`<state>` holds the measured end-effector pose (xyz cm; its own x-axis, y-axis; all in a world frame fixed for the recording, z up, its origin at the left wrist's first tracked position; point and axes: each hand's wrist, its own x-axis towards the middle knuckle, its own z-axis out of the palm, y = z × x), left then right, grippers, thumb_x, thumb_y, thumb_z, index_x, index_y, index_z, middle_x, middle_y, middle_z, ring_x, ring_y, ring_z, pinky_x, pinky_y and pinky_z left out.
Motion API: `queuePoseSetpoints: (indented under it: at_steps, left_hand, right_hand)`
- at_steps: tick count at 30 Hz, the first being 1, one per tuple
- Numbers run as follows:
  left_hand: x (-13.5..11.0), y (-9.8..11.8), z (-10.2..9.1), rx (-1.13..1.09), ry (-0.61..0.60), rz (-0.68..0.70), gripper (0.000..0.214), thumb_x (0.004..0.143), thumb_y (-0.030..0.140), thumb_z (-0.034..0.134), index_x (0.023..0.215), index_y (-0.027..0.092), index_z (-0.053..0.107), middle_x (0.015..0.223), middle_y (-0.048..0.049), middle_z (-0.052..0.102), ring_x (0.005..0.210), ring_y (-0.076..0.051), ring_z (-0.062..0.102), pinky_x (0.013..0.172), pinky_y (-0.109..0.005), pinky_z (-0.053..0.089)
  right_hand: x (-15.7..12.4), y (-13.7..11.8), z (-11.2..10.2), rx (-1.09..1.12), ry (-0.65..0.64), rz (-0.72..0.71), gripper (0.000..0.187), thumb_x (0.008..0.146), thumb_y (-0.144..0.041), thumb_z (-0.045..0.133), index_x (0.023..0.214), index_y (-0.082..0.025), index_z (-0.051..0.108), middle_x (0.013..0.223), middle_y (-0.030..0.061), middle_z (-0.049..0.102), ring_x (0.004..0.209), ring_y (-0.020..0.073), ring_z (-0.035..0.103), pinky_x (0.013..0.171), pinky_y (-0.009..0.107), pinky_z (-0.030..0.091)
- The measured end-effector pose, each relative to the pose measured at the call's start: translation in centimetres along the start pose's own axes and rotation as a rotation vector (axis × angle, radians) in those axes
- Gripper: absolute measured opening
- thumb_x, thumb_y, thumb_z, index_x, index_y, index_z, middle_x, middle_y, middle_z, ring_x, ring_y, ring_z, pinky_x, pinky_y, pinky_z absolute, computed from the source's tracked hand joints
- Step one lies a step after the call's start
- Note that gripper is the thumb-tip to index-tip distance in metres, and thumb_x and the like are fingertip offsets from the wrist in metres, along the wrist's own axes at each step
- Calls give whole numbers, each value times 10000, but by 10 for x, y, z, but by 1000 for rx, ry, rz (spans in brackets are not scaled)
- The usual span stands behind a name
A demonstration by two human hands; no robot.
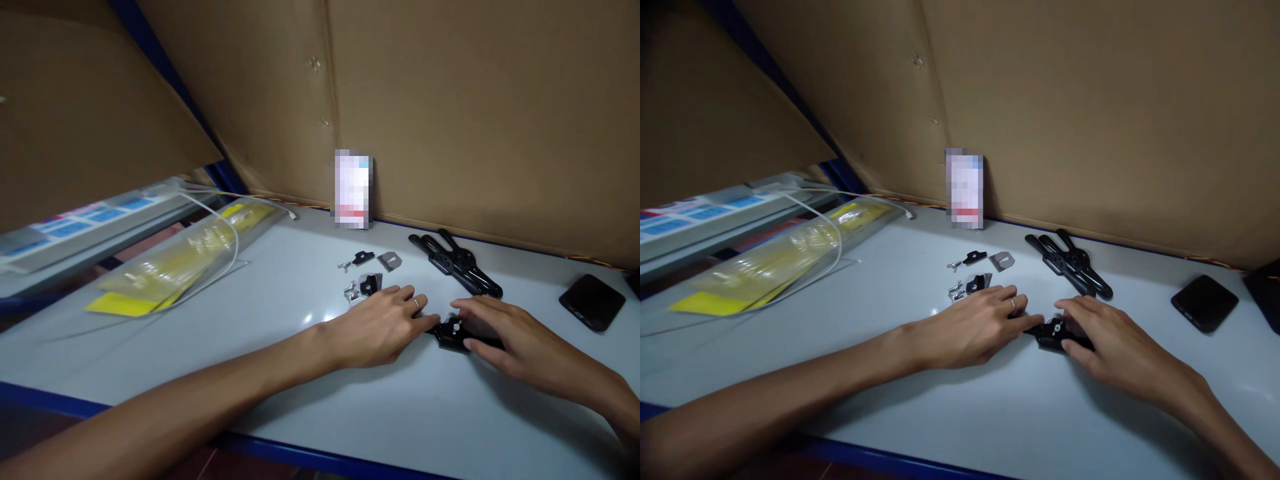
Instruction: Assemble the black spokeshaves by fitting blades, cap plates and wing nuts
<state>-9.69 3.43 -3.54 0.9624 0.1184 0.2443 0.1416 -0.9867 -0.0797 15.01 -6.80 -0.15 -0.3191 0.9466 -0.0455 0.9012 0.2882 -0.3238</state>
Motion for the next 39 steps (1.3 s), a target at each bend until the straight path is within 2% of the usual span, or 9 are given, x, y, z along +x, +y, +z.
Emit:
queuePoseSetpoints:
  at_steps: [3, 7, 12, 17, 23, 27, 29, 34, 39]
  left_hand:
    - [0, 0, 0, 1, -11, 1, 482, 828, 80, 610, 1301, 170, 589, 935, -62, 610, 806, -217, 523, 693, -346, 399]
    - [1, 0, 0, 5, -19, 0, 437, 844, 83, 608, 1270, 180, 613, 934, -64, 609, 810, -222, 524, 690, -350, 402]
    - [0, 0, 0, 0, -10, 6, 463, 818, 83, 628, 1271, 180, 609, 932, -64, 607, 806, -217, 526, 687, -347, 403]
    - [0, 0, 0, 3, -16, 5, 463, 832, 84, 622, 1284, 183, 608, 928, -66, 610, 805, -218, 524, 694, -347, 408]
    - [0, 0, 0, -2, -8, 4, 434, 849, 82, 602, 1271, 182, 619, 922, -69, 608, 806, -221, 519, 697, -349, 407]
    - [0, 0, -1, -5, -13, 1, 427, 856, 83, 595, 1269, 185, 624, 927, -68, 608, 799, -220, 516, 693, -350, 408]
    - [1, 0, -1, -5, -25, -1, 426, 860, 92, 600, 1276, 179, 623, 938, -69, 608, 804, -225, 516, 696, -355, 414]
    - [1, 0, 0, 5, -37, -2, 453, 857, 93, 599, 1302, 176, 612, 949, -74, 608, 825, -234, 523, 703, -363, 422]
    - [1, 1, 0, 9, -43, -1, 460, 861, 107, 605, 1314, 186, 602, 957, -71, 606, 829, -234, 527, 706, -359, 427]
  right_hand:
    - [5, 2, -3, 7, 3, 3, 235, 983, -247, 469, 1113, -224, 664, 1094, 81, 716, 963, 223, 675, 855, 393, 532]
    - [7, 2, -6, 13, -16, -20, 240, 976, -189, 456, 973, -230, 692, 931, 43, 719, 813, 189, 660, 757, 335, 502]
    - [6, 0, -5, -4, 31, -7, 231, 973, -208, 484, 998, -237, 712, 924, 37, 739, 784, 185, 679, 730, 322, 508]
    - [5, -4, 0, -117, 170, -79, 240, 998, -270, 479, 1126, -229, 678, 1062, 79, 729, 911, 219, 680, 791, 364, 524]
    - [6, -8, 6, -228, 198, -147, 203, 1001, -309, 529, 902, -191, 661, 875, 64, 663, 779, 215, 605, 677, 353, 475]
    - [7, -10, 6, -78, 162, -167, 323, 1034, -321, 487, 792, -199, 663, 810, 36, 639, 724, 167, 594, 675, 317, 462]
    - [6, -10, 4, 3, 158, -151, 327, 1041, -313, 475, 814, -210, 685, 799, 22, 653, 708, 146, 607, 672, 296, 461]
    - [5, -4, 5, -46, 268, -129, 332, 975, -164, 434, 1162, -222, 702, 932, 33, 737, 766, 158, 670, 684, 293, 481]
    - [6, -3, 5, -152, 263, -128, 284, 904, -143, 438, 748, -212, 665, 676, 2, 630, 582, 144, 564, 569, 286, 411]
